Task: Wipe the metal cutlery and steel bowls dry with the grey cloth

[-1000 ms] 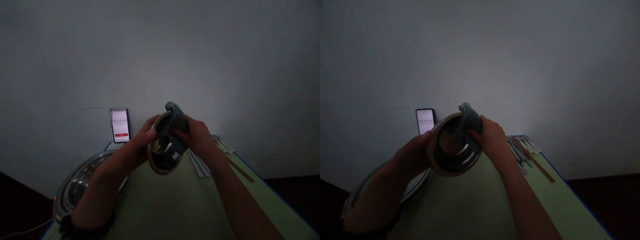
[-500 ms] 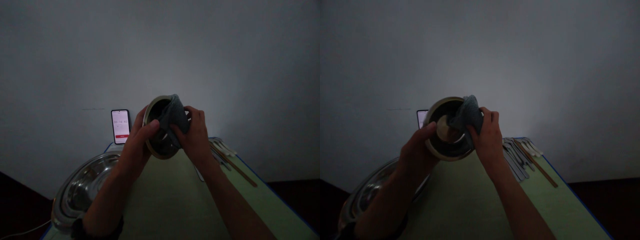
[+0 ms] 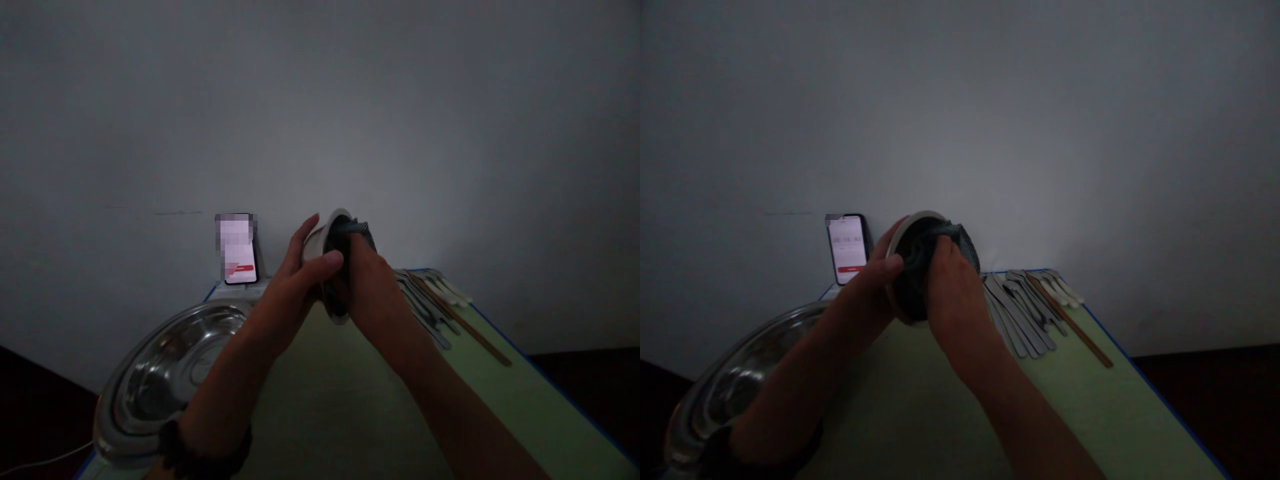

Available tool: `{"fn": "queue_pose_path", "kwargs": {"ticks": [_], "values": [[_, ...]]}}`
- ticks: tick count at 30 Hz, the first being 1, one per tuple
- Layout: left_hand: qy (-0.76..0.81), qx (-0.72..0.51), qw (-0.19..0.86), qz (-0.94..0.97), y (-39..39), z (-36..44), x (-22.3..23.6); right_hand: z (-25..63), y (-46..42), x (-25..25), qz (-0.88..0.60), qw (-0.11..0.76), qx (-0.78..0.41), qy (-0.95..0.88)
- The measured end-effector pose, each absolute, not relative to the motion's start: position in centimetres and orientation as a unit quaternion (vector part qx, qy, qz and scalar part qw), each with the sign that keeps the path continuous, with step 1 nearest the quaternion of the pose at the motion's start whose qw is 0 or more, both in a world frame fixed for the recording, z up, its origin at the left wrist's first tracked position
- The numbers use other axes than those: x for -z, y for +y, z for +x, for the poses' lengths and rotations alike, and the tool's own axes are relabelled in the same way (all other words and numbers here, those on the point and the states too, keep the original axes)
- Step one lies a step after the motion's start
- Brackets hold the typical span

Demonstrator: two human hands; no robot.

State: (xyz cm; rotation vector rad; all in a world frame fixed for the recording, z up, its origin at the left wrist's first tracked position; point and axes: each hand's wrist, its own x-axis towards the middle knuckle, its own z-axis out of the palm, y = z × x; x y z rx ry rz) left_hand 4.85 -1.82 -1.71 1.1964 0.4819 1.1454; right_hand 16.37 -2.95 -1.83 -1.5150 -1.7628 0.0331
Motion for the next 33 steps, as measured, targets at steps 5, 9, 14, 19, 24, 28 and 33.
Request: {"fn": "queue_pose_path", "kwargs": {"ticks": [5,9,14,19,24,28,33], "values": [[0.190,-0.519,0.658,0.511,-1.9,5.3,1.4,17.4,-3.1,1.4,-0.600,0.390,0.158,-0.681],[0.222,-0.531,0.648,0.499,-1.9,5.6,1.5,18.7,-3.2,1.2,-0.609,0.302,0.145,-0.719],[0.223,-0.515,0.653,0.509,-1.7,5.5,1.6,18.9,-3.2,1.3,-0.606,0.266,0.057,-0.747],[0.235,-0.518,0.644,0.511,-1.5,5.4,1.8,19.2,-2.0,1.9,-0.590,0.265,-0.005,-0.763],[0.239,-0.493,0.654,0.521,-1.6,5.9,2.4,19.2,-1.5,2.2,-0.594,0.296,-0.001,-0.748],[0.263,-0.487,0.645,0.528,-1.9,6.2,2.6,19.1,-1.7,2.4,-0.575,0.282,-0.050,-0.767],[0.276,-0.510,0.623,0.525,-1.5,6.2,2.9,18.9,-0.9,3.2,-0.533,0.310,-0.120,-0.779]]}}
